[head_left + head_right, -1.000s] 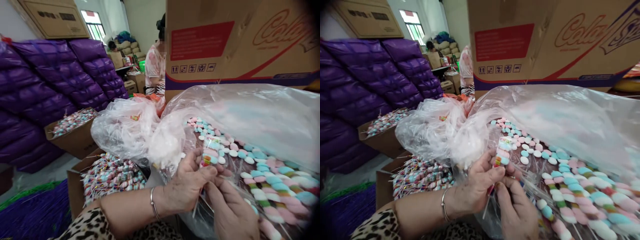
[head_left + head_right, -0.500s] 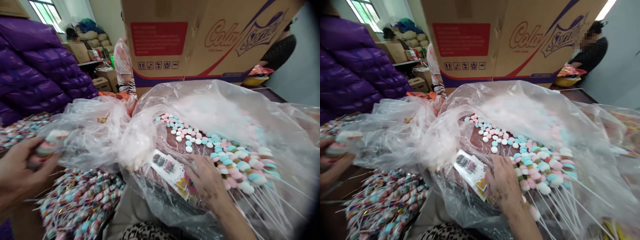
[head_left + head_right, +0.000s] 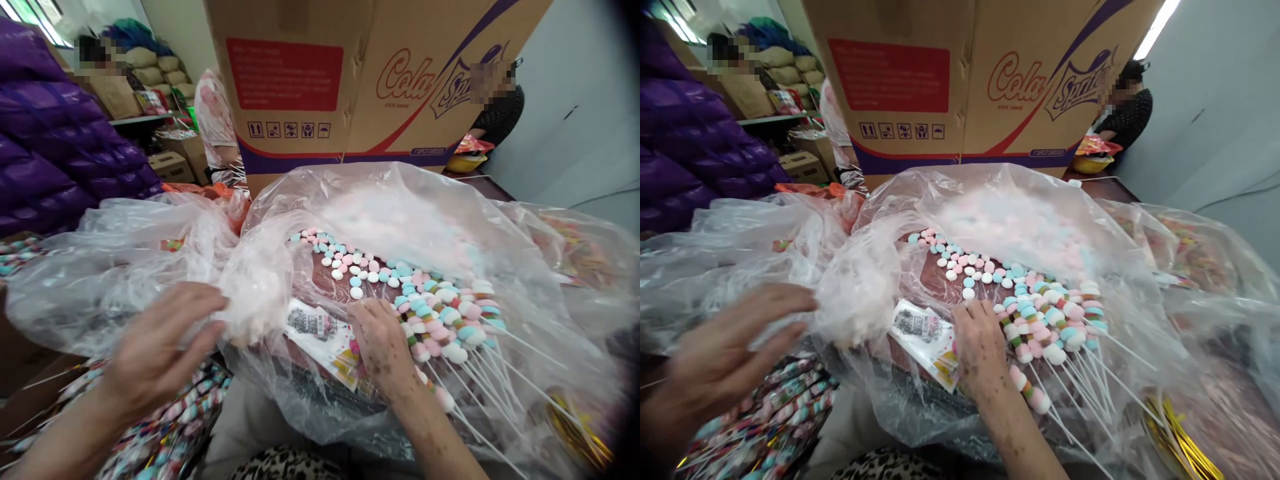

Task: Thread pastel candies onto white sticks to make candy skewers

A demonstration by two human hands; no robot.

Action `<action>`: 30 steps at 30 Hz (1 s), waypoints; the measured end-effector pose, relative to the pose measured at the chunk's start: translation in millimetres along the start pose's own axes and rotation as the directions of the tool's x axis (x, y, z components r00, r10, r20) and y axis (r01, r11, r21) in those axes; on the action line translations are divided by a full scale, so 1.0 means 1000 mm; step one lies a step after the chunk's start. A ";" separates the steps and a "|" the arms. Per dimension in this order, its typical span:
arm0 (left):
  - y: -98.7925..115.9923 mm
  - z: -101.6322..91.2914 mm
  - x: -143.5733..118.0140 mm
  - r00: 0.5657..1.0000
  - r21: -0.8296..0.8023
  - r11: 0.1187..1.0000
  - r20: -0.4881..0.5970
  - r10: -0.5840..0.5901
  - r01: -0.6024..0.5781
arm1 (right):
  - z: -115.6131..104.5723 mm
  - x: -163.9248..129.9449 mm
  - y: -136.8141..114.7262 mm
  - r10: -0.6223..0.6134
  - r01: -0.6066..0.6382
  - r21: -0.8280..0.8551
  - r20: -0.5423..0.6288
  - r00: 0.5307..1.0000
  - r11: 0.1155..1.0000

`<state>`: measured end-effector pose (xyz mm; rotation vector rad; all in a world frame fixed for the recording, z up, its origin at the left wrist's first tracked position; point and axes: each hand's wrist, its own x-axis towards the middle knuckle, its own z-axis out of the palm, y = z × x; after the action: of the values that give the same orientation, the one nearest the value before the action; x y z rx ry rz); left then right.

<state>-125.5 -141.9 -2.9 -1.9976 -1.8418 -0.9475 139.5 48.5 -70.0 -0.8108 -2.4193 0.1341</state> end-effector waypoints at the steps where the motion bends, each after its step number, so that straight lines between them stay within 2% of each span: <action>1: 0.010 0.020 0.011 0.994 -0.069 0.993 0.046 0.097 -0.094 | -0.003 0.001 0.000 -0.014 0.015 0.008 -0.044 0.999 1.000; 3: 0.032 0.058 0.033 0.974 -0.146 0.973 0.116 0.197 -0.180 | -0.009 0.003 -0.001 -0.049 0.057 0.064 -0.123 0.991 0.996; 4: 0.043 0.075 0.042 0.966 -0.160 0.971 0.157 0.205 -0.180 | -0.013 0.003 -0.002 -0.058 0.074 0.108 -0.142 0.988 0.991; 7: 0.065 0.107 0.063 0.937 -0.250 0.965 0.313 0.155 -0.076 | -0.027 0.001 -0.005 0.003 0.027 0.282 -0.106 0.994 0.959; 9: 0.069 0.115 0.071 0.898 -0.385 0.920 0.427 0.110 0.070 | -0.036 -0.002 -0.006 0.135 -0.116 0.402 -0.018 0.991 0.908; 10: 0.070 0.116 0.074 0.864 -0.462 0.870 0.495 0.090 0.174 | -0.040 -0.003 -0.006 0.202 -0.197 0.454 0.038 0.979 0.869; 13: 0.068 0.112 0.080 0.703 -0.557 0.660 0.709 0.061 0.504 | -0.046 -0.010 -0.005 0.317 -0.364 0.566 0.185 0.930 0.739; 15: 0.067 0.109 0.082 0.616 -0.542 0.575 0.783 0.081 0.613 | -0.045 -0.014 -0.004 0.353 -0.410 0.628 0.222 0.909 0.661; 16: 0.066 0.108 0.082 0.597 -0.541 0.552 0.797 0.094 0.635 | -0.044 -0.017 -0.003 0.368 -0.428 0.657 0.238 0.899 0.621; 19: 0.064 0.110 0.079 0.600 -0.560 0.537 0.791 0.119 0.631 | -0.040 -0.024 -0.004 0.372 -0.464 0.694 0.294 0.880 0.550; 21: 0.064 0.113 0.076 0.629 -0.556 0.612 0.768 0.119 0.563 | -0.040 -0.027 -0.007 0.363 -0.438 0.667 0.259 0.895 0.603; 23: 0.068 0.117 0.071 0.680 -0.535 0.725 0.722 0.127 0.433 | -0.041 -0.028 -0.009 0.346 -0.354 0.617 0.139 0.928 0.702; 25: 0.073 0.122 0.068 0.754 -0.515 0.810 0.640 0.145 0.281 | -0.041 -0.028 -0.010 0.307 -0.265 0.575 0.026 0.951 0.774; 27: 0.078 0.126 0.066 0.800 -0.497 0.847 0.579 0.159 0.191 | -0.042 -0.029 -0.009 0.290 -0.243 0.555 0.004 0.957 0.795; 28: 0.079 0.127 0.066 0.805 -0.489 0.853 0.572 0.157 0.181 | -0.042 -0.029 -0.008 0.297 -0.262 0.553 0.027 0.955 0.791; 30: 0.079 0.128 0.068 0.789 -0.485 0.850 0.596 0.149 0.206 | -0.045 -0.030 -0.006 0.313 -0.306 0.550 0.084 0.946 0.777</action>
<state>-14.6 -24.7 -39.1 -2.9177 -2.0813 -0.9567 180.7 22.0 -46.3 -0.9063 -2.0337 0.9197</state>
